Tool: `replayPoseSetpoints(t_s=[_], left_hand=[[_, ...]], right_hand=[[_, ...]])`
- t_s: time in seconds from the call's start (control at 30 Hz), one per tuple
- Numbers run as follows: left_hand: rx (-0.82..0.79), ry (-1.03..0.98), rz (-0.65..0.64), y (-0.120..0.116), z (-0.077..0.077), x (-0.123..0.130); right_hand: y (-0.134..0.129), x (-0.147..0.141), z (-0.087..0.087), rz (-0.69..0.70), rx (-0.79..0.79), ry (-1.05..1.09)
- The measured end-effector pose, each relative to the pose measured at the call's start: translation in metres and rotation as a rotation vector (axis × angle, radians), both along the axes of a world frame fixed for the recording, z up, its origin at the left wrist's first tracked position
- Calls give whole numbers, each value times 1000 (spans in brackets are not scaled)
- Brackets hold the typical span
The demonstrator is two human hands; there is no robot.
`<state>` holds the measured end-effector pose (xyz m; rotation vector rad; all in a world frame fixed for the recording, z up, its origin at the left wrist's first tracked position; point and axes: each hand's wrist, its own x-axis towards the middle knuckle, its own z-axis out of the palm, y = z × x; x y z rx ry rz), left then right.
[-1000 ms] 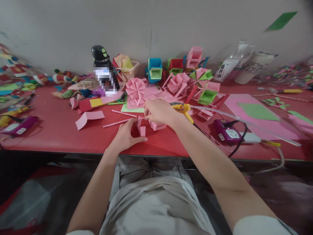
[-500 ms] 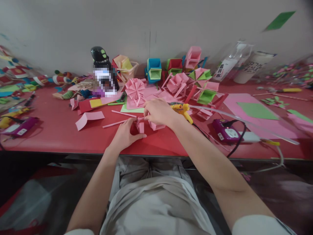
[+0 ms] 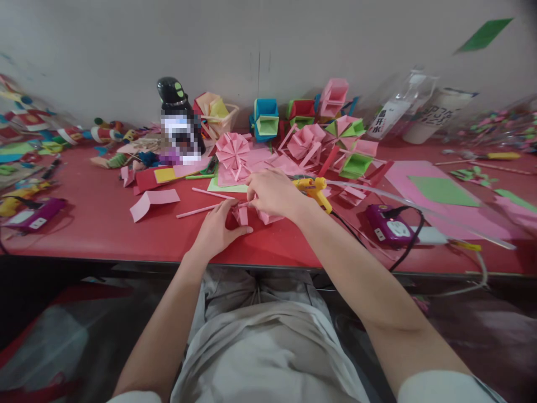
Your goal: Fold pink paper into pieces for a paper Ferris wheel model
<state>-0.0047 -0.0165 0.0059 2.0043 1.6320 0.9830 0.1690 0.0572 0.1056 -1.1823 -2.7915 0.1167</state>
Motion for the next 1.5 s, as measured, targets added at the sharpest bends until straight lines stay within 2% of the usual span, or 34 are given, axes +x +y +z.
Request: replayPoseSetpoints(t_s=[0.3, 0.8, 1.17, 1.37, 1.5], left_hand=[[10, -106, 26, 7, -6, 7], [-54, 17, 32, 16, 7, 9], [-64, -58, 8, 8, 8, 6], [-50, -102, 49, 13, 4, 7], [-69, -47, 82, 14, 5, 7]], right_hand=[[-2, 0, -1, 2, 13, 2], [0, 1, -1, -9, -17, -11], [-2, 1, 0, -8, -35, 6], [-2, 2, -1, -5, -31, 2], [-2, 1, -2, -5, -26, 9]])
